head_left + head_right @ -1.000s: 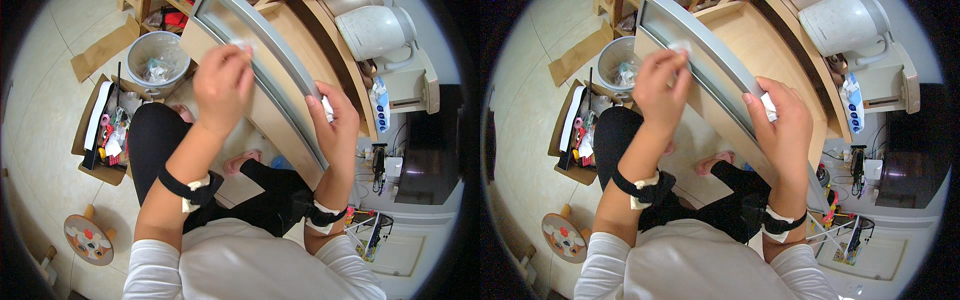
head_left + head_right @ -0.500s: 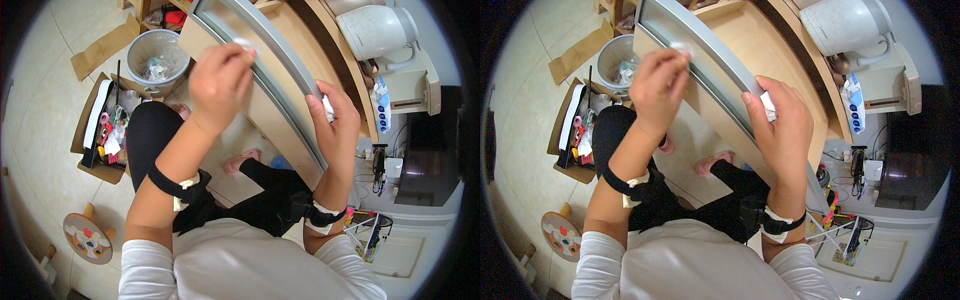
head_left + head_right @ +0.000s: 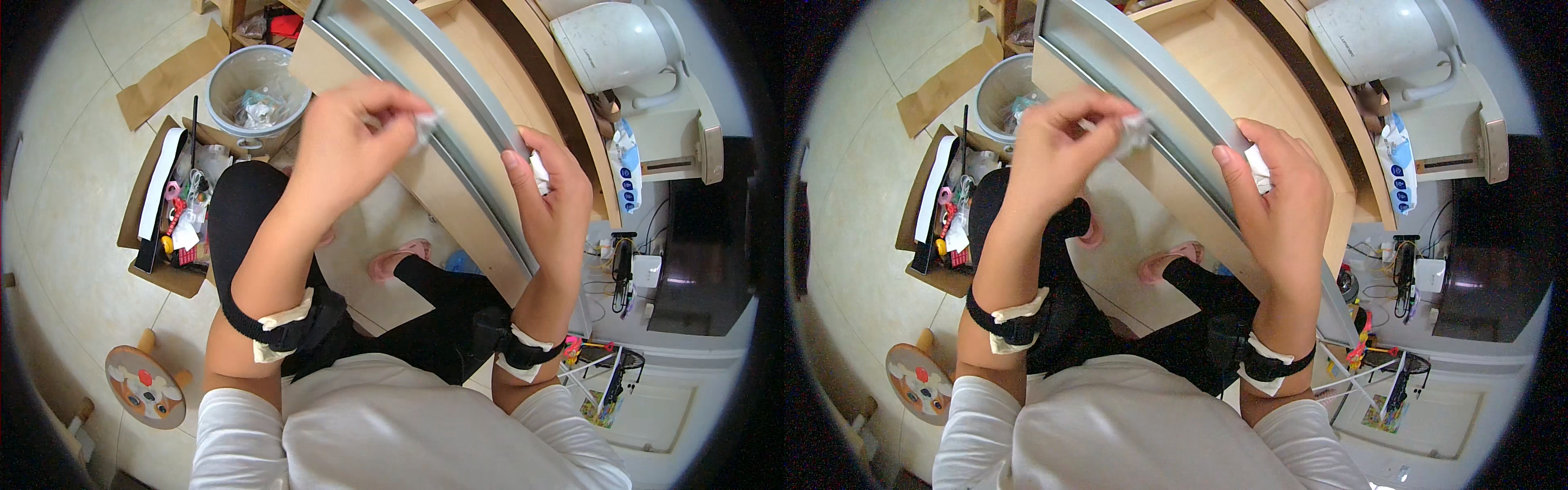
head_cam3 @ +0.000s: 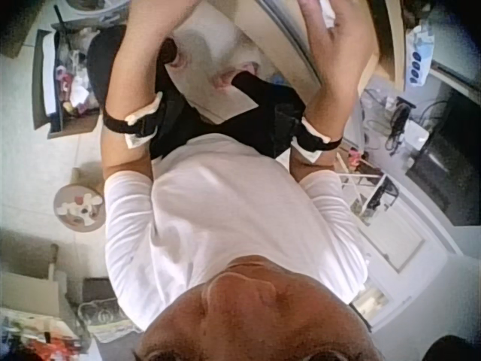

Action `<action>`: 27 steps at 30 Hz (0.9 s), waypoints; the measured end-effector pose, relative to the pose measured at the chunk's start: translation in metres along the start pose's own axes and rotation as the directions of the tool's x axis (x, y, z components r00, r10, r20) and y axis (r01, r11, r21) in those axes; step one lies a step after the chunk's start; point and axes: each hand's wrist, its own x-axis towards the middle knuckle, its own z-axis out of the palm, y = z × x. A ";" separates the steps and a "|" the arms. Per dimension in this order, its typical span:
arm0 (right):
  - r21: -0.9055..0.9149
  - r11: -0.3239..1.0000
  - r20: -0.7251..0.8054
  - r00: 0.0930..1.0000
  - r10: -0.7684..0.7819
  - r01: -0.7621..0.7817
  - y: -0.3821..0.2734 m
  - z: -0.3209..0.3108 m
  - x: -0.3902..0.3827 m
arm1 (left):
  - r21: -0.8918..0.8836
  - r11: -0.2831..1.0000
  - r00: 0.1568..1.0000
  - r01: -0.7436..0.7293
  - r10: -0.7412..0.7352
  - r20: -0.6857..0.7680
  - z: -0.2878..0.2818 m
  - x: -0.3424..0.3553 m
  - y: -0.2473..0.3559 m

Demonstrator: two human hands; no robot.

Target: The person repairs a drawer by using a screwdriver to tighten a screw and then wipes the interior and exterior surfaces with a cloth. They apply a white substance to the joints and spread it along the seams using the cloth.

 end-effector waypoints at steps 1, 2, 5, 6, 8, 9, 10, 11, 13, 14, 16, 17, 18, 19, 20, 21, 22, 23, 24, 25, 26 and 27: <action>-0.004 1.000 -0.002 1.000 -0.004 0.004 0.000 0.000 0.000 | 0.100 0.995 0.990 -0.020 0.034 -0.135 0.000 0.006 0.000; -0.008 1.000 -0.005 1.000 -0.008 0.008 0.001 0.000 0.000 | 0.147 0.988 0.968 -0.049 0.084 -0.236 0.001 0.011 -0.003; -0.014 1.000 -0.003 1.000 -0.003 0.003 0.000 0.000 0.000 | 0.279 0.956 0.863 -0.089 0.214 -0.458 0.009 0.019 -0.007; -0.014 1.000 -0.001 1.000 0.000 0.000 0.000 0.000 0.000 | 0.348 0.928 0.837 -0.135 0.295 -0.461 0.013 0.018 -0.010; -0.019 1.000 -0.001 1.000 0.006 -0.006 -0.002 0.000 0.000 | 0.477 0.852 0.772 -0.217 0.449 -0.449 0.022 0.016 -0.016; -0.022 1.000 0.000 1.000 0.009 -0.009 -0.003 0.000 0.000 | 0.466 0.854 0.777 -0.232 0.451 -0.439 0.027 0.009 -0.015; -0.018 1.000 -0.005 1.000 -0.001 0.001 -0.002 0.000 0.000 | 0.497 0.822 0.743 -0.278 0.512 -0.431 0.029 0.009 -0.018; -0.015 1.000 -0.010 1.000 -0.010 0.010 -0.002 0.000 -0.001 | 0.527 0.787 0.705 -0.321 0.570 -0.421 0.032 0.008 -0.024; -0.015 1.000 -0.017 1.000 -0.023 0.022 -0.002 0.000 -0.001 | 0.579 0.725 0.652 -0.373 0.649 -0.392 0.034 0.006 -0.029; -0.018 1.000 -0.019 0.999 -0.026 0.025 -0.002 0.000 0.000 | 0.583 0.717 0.646 -0.381 0.658 -0.387 0.034 0.006 -0.031; -0.027 0.999 -0.021 0.999 -0.029 0.029 -0.003 0.000 0.000 | 0.591 0.701 0.633 -0.398 0.677 -0.376 0.032 0.009 -0.036; -0.034 0.999 -0.022 0.999 -0.030 0.029 -0.003 0.001 0.000 | 0.580 0.717 0.648 -0.387 0.659 -0.383 0.032 0.009 -0.035; -0.041 0.999 -0.023 0.999 -0.031 0.030 -0.003 0.001 0.000 | 0.568 0.733 0.662 -0.375 0.640 -0.389 0.033 0.008 -0.033; -0.043 0.999 -0.020 0.999 -0.029 0.028 -0.004 0.001 0.000 | 0.556 0.747 0.676 -0.365 0.623 -0.393 0.034 0.008 -0.031; -0.044 0.999 -0.017 0.999 -0.027 0.026 -0.005 0.000 0.001 | 0.565 0.723 0.682 -0.397 0.645 -0.346 0.036 0.004 -0.027; -0.046 0.999 -0.014 1.000 -0.026 0.025 -0.005 0.000 0.001 | 0.572 0.699 0.685 -0.429 0.665 -0.299 0.040 -0.001 -0.021; -0.050 0.998 -0.017 0.999 -0.034 0.033 -0.005 0.000 0.001 | 0.577 0.675 0.686 -0.460 0.683 -0.251 0.044 -0.003 -0.018; -0.054 0.998 -0.021 0.999 -0.042 0.041 -0.005 0.001 0.001 | 0.570 0.665 0.657 -0.483 0.705 -0.267 0.049 -0.003 -0.022; -0.058 0.997 -0.024 0.998 -0.050 0.049 -0.005 0.001 0.001 | 0.594 0.644 0.652 -0.483 0.717 -0.246 0.046 -0.001 -0.021; -0.065 0.997 -0.018 0.999 -0.040 0.038 -0.005 0.001 0.001 | 0.618 0.621 0.649 -0.482 0.727 -0.224 0.042 0.002 -0.019; -0.073 0.997 -0.012 1.000 -0.029 0.028 -0.006 0.000 0.001 | 0.642 0.598 0.646 -0.480 0.736 -0.202 0.037 0.004 -0.018; -0.080 0.997 -0.006 1.000 -0.018 0.018 -0.006 0.000 0.000 | 0.647 0.628 0.659 -0.433 0.710 -0.248 0.031 0.009 -0.020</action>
